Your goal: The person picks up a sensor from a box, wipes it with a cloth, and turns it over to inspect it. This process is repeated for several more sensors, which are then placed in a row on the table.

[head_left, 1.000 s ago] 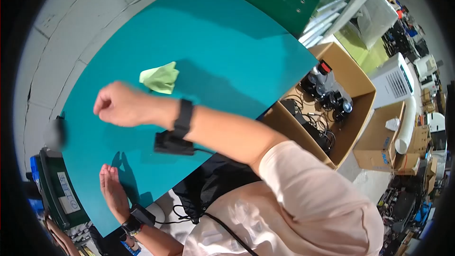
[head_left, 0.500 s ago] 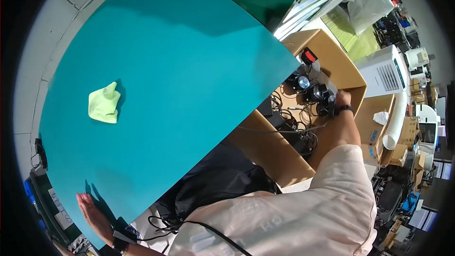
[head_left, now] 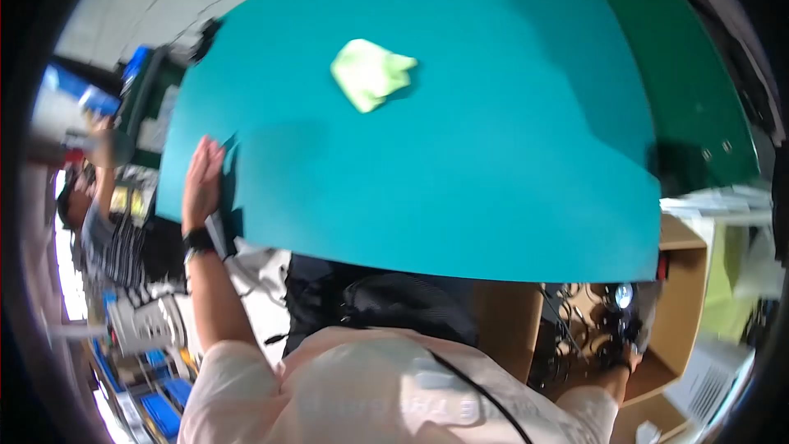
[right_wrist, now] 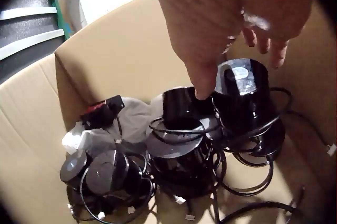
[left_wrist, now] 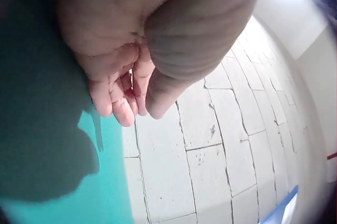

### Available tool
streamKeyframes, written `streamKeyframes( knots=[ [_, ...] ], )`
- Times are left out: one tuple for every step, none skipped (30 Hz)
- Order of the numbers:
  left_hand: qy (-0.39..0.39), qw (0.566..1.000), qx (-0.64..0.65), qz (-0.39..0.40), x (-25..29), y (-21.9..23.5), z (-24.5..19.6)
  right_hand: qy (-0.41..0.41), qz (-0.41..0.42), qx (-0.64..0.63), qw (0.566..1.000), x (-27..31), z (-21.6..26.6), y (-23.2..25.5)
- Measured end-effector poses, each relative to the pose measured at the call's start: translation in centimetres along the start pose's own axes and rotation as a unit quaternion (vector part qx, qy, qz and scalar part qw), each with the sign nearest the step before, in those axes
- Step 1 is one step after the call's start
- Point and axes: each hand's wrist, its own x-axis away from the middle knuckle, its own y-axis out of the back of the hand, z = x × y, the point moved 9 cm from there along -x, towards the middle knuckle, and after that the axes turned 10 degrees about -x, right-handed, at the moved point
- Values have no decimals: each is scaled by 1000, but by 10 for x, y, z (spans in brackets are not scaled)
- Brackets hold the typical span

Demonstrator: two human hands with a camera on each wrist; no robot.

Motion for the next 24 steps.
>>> streamKeyframes(
  knots=[
    [9,998,52,-20,4,-1,0,10,6,-7,1000,0,5,3],
    [22,997,73,-23,0,-2,0,17,15,-15,1000,2,10,2],
    [7,994,107,-12,-2,-1,1,22,19,-26,999,3,14,5],
    [7,993,121,-15,0,-3,-1,25,23,-39,999,8,15,7],
    [8,990,137,-14,1,-6,-1,25,22,-54,998,13,14,9],
    [1,990,137,-15,0,-4,-2,26,22,-68,997,22,12,11],
    [5,989,151,-6,-1,-5,1,24,14,-89,996,33,10,12],
    [8,986,166,4,-3,-6,1,16,-4,-120,993,51,8,16],
    [3,985,170,4,-4,-5,-1,2,-38,-173,984,75,9,23],
    [5,986,166,11,-4,-7,0,-7,-73,-226,971,99,10,30],
    [6,986,164,16,-2,-9,1,-31,-137,-324,936,123,10,44],
    [9,989,150,3,1,-11,-1,-31,-180,-367,912,136,10,52],
    [7,987,158,-3,1,-10,0,-22,-202,-399,894,147,16,60],
    [4,988,152,21,0,-12,0,-14,-221,-428,876,159,19,69],
    [1,988,145,46,0,-15,-1,-1,-239,-456,857,170,26,79],
    [-1,987,153,45,0,-17,-1,12,-256,-484,837,183,35,89],
    [-3,986,159,42,1,-19,-3,29,-271,-511,815,195,42,100],
    [-5,986,162,50,2,-22,-6,48,-285,-538,792,206,48,112],
    [-8,985,164,57,4,-25,-7,70,-295,-566,767,214,53,126],
    [-6,983,173,56,4,-25,-7,93,-304,-595,738,226,61,142],
    [-9,983,176,52,4,-26,-8,98,-303,-597,736,234,74,153],
    [-4,984,170,56,5,-29,-9,137,-298,-632,702,246,82,172],
    [0,984,165,61,6,-32,-10,175,-292,-665,665,259,91,193],
    [-4,985,162,64,7,-35,-13,212,-285,-695,625,271,100,213]
  ],
)
